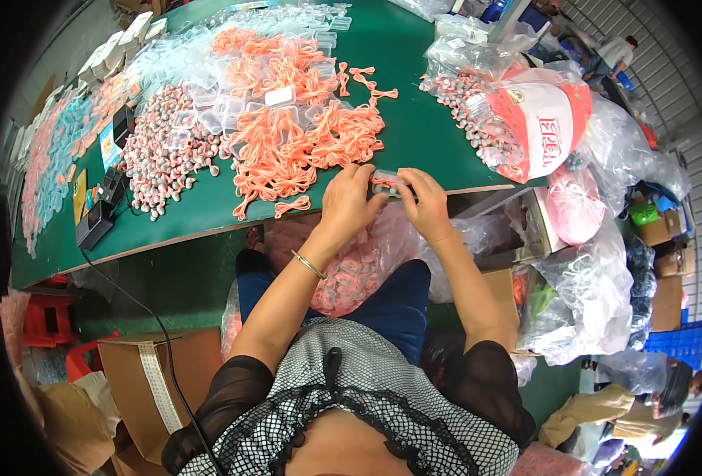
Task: Sorting and packing small pink plastic hooks and white components into clear plastic boxes.
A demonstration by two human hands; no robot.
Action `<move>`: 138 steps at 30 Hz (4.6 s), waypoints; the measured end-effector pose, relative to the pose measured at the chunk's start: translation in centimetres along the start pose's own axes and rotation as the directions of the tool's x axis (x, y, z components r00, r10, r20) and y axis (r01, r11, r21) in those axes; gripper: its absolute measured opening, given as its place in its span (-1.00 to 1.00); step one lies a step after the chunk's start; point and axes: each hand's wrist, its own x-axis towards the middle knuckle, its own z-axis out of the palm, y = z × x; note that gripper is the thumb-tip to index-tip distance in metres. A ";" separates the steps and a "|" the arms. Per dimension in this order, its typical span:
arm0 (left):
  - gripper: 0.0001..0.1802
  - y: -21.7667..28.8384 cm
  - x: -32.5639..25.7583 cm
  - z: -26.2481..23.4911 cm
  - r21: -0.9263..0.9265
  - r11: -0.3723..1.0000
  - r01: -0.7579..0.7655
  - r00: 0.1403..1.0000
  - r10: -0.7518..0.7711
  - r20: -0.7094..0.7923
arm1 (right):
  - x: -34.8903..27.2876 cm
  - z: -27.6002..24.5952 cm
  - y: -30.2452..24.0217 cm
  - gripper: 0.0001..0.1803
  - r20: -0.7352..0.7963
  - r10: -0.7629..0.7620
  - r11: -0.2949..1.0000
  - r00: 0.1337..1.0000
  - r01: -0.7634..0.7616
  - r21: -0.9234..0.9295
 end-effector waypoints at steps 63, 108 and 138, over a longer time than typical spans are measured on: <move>-0.69 -2.6 -9.6 -5.8 0.079 0.974 0.213 0.944 -0.226 0.240 | -12.1 9.9 -1.2 -0.75 0.438 0.355 0.814 0.826 -0.503 0.291; -0.68 -2.2 0.8 -11.9 0.012 0.917 -0.399 0.912 0.398 -0.099 | 1.8 0.5 -4.4 -0.73 0.022 -0.166 0.981 0.986 0.167 -0.096; -0.89 -15.2 -2.7 -19.2 0.368 0.914 0.170 0.981 -0.123 -0.149 | 2.2 -2.9 5.5 -0.82 -0.150 0.207 0.967 0.967 -0.226 -0.119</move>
